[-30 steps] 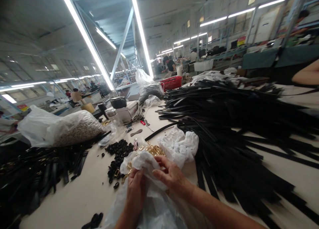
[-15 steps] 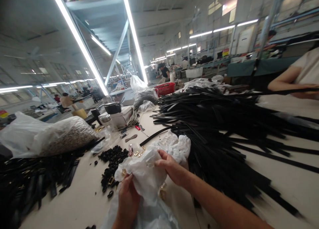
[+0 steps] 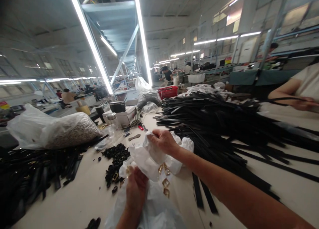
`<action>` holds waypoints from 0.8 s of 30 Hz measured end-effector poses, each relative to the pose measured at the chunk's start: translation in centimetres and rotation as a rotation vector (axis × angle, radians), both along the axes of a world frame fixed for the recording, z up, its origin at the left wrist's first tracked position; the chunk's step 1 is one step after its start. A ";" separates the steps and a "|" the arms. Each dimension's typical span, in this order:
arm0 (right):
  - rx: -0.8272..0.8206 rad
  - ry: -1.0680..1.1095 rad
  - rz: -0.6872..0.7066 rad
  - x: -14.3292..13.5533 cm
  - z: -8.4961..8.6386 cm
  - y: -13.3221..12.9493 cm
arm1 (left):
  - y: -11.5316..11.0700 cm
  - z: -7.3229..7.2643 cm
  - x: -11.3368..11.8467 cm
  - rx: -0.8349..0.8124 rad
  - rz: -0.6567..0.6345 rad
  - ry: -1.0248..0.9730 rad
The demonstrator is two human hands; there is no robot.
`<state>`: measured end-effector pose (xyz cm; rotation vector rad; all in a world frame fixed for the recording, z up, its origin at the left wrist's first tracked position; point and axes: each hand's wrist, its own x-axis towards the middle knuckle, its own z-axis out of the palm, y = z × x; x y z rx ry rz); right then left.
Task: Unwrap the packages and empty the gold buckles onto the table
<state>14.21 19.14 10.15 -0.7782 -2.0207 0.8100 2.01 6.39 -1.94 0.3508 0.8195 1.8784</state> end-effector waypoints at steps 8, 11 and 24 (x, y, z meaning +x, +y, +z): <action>0.358 -0.041 -0.124 -1.0 1.7 0.8 | -0.9 -0.2 1.0 0.020 -0.123 0.438; 0.408 -0.036 -0.155 -1.4 1.7 1.1 | -0.8 -0.4 1.1 -0.014 -0.128 0.523; 0.487 0.037 -0.142 -2.3 4.0 -0.1 | -0.5 -0.1 1.2 -0.033 -0.135 0.494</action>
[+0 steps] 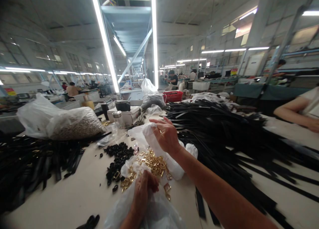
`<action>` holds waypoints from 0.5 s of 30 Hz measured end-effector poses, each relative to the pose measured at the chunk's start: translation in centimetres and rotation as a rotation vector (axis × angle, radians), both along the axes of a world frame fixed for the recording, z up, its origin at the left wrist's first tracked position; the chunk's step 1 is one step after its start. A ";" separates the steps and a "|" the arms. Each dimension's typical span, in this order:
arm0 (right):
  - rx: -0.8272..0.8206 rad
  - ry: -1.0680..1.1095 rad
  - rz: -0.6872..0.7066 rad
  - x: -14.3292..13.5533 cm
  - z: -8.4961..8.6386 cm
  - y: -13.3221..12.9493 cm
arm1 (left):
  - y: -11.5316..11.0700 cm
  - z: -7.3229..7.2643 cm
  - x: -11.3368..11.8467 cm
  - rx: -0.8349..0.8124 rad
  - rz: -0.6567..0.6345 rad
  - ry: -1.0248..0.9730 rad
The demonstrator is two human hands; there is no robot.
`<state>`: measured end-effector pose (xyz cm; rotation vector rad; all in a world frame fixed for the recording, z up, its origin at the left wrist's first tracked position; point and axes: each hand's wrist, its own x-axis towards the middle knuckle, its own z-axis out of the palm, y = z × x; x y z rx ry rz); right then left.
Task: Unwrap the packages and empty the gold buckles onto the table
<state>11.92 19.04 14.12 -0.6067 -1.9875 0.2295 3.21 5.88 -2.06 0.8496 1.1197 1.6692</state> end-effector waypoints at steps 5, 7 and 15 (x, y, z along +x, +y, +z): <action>0.025 0.030 0.017 0.2 1.0 -0.7 | -0.1 0.2 -0.1 0.007 -0.011 -0.005; 0.034 0.049 0.011 0.3 1.2 -0.9 | -0.1 0.3 0.0 0.009 -0.016 -0.001; -0.038 0.075 0.068 0.7 1.0 -2.0 | -0.2 0.3 0.0 0.001 -0.009 -0.001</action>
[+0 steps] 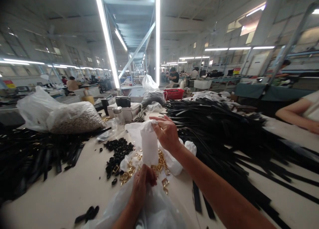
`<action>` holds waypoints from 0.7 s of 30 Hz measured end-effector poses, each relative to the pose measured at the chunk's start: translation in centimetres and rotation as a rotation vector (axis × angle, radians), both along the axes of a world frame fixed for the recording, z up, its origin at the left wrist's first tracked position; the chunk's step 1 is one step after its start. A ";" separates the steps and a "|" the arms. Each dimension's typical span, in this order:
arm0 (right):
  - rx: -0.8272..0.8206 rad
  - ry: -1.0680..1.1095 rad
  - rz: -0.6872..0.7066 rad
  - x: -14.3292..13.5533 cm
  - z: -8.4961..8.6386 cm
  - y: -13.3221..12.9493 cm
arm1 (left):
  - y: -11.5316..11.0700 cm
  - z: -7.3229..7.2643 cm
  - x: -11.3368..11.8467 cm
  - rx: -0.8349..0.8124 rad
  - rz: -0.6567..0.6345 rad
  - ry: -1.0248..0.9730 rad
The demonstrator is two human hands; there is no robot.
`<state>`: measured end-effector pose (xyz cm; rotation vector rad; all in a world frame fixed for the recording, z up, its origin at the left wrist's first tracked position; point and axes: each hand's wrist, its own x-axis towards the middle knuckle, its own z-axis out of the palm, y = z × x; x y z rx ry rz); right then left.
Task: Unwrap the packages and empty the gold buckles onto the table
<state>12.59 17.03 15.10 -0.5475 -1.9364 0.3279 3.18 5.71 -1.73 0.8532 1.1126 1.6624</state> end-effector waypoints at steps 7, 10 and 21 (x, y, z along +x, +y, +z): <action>-0.029 0.124 0.012 0.8 1.5 -0.1 | 0.1 0.0 0.0 0.001 0.013 -0.010; -0.073 0.207 0.009 1.2 1.4 0.0 | 0.2 -0.3 -0.1 0.012 0.027 -0.012; -0.270 0.418 0.142 3.2 -0.1 -1.1 | 0.9 -1.0 -0.7 -0.022 0.089 -0.197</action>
